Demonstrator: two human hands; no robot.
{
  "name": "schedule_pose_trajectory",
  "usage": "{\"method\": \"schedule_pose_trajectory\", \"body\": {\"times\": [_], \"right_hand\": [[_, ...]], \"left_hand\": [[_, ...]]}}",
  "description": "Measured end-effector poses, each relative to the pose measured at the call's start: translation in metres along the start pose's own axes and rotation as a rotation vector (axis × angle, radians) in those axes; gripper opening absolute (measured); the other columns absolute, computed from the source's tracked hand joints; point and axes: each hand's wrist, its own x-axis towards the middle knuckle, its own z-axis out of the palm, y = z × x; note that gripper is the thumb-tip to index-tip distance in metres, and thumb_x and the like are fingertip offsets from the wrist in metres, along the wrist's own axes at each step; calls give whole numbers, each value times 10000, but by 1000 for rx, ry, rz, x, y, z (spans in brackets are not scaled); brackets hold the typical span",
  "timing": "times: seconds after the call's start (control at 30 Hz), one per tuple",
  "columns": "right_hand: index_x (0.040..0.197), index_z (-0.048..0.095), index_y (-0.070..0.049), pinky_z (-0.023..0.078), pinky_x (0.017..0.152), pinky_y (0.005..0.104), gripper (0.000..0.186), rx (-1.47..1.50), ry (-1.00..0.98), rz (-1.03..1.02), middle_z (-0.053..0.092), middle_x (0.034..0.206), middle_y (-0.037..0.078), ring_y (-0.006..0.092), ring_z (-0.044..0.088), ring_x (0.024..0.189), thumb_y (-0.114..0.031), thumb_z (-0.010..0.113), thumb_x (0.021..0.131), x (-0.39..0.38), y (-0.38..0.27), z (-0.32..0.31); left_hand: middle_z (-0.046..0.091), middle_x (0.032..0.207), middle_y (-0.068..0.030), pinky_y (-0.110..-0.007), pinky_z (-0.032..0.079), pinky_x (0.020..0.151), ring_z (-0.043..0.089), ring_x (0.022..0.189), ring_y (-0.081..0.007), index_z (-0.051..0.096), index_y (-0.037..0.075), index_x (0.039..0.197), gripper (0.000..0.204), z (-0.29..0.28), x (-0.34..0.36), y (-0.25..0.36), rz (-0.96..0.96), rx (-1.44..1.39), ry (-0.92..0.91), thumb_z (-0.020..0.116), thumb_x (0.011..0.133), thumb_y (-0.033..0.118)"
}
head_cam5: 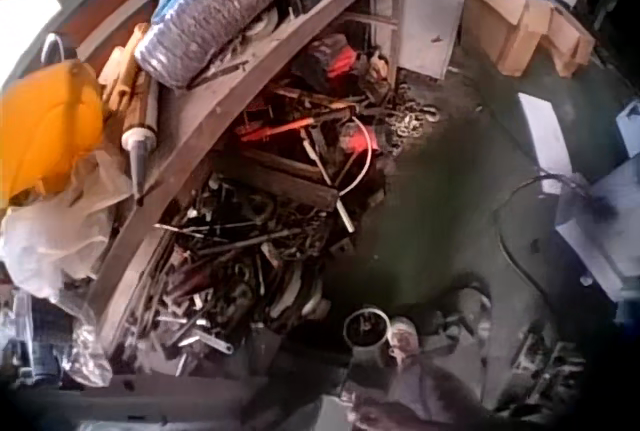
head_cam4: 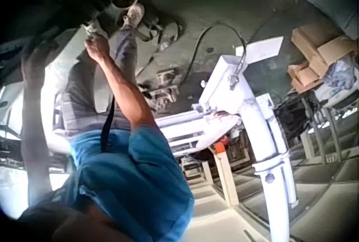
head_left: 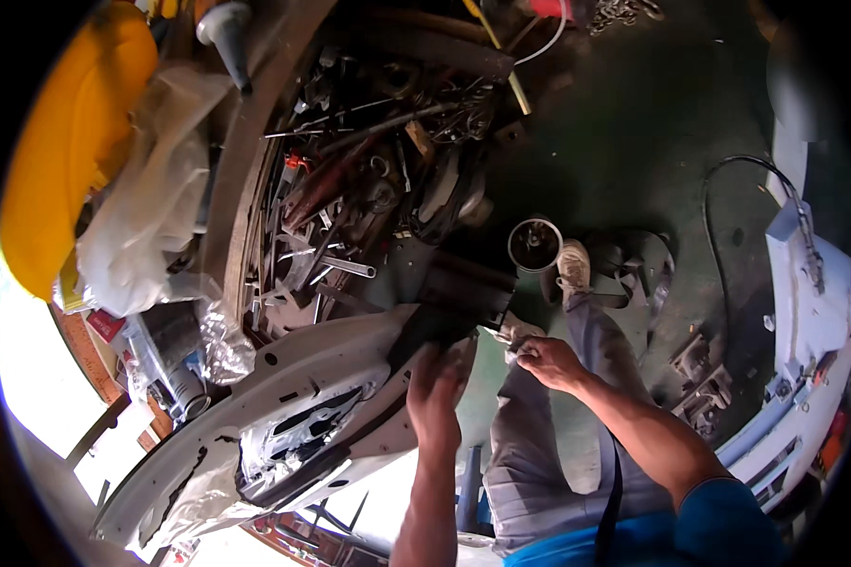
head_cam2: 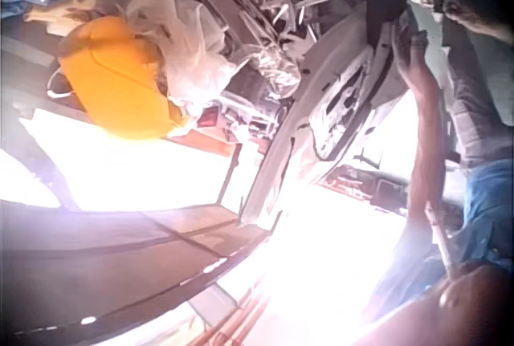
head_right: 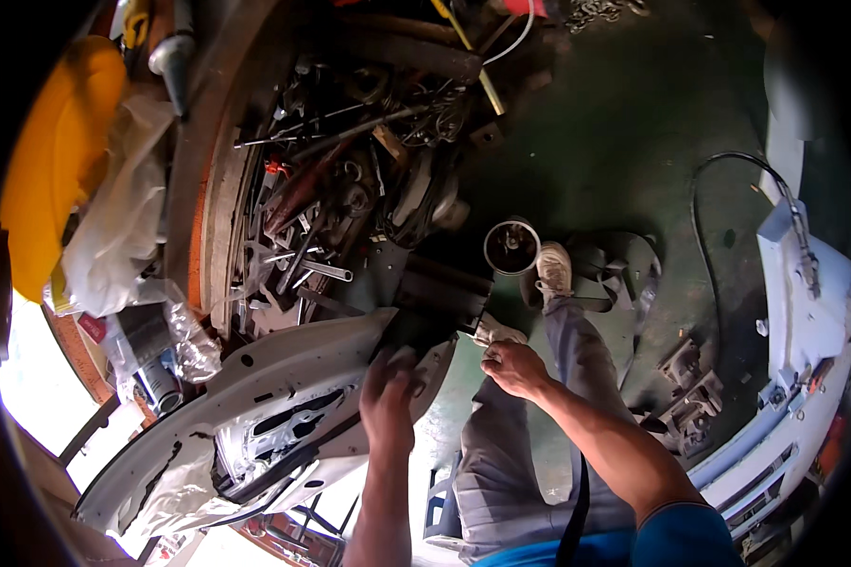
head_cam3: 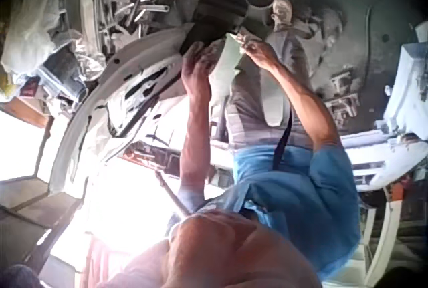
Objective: The person holds a metal car part, places it on a white car body, and uses a hammer and metal bar to strike and adjust the part. They retrieve additional tools from a pile and continue hammering the part into place on the car body.
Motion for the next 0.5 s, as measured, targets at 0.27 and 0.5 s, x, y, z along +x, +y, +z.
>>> {"method": "schedule_pose_trajectory", "body": {"times": [0.27,0.5], "right_hand": [[1004,664,-85,575,710,463,276,-259,-110,-150,701,864,140,339,707,806,-350,661,926,133,16,-26],[1078,677,-59,557,804,461,265,-476,-36,-416,689,1014,123,336,687,960,-263,670,909,260,25,-69]], "left_hand": [[697,962,-75,-337,517,667,671,814,-181,668,86,1229,326,-251,385,-144,254,915,126,644,933,221],[706,1091,-284,-469,526,874,693,996,-405,661,-49,1241,422,-249,490,-99,386,955,404,583,906,195]]}}
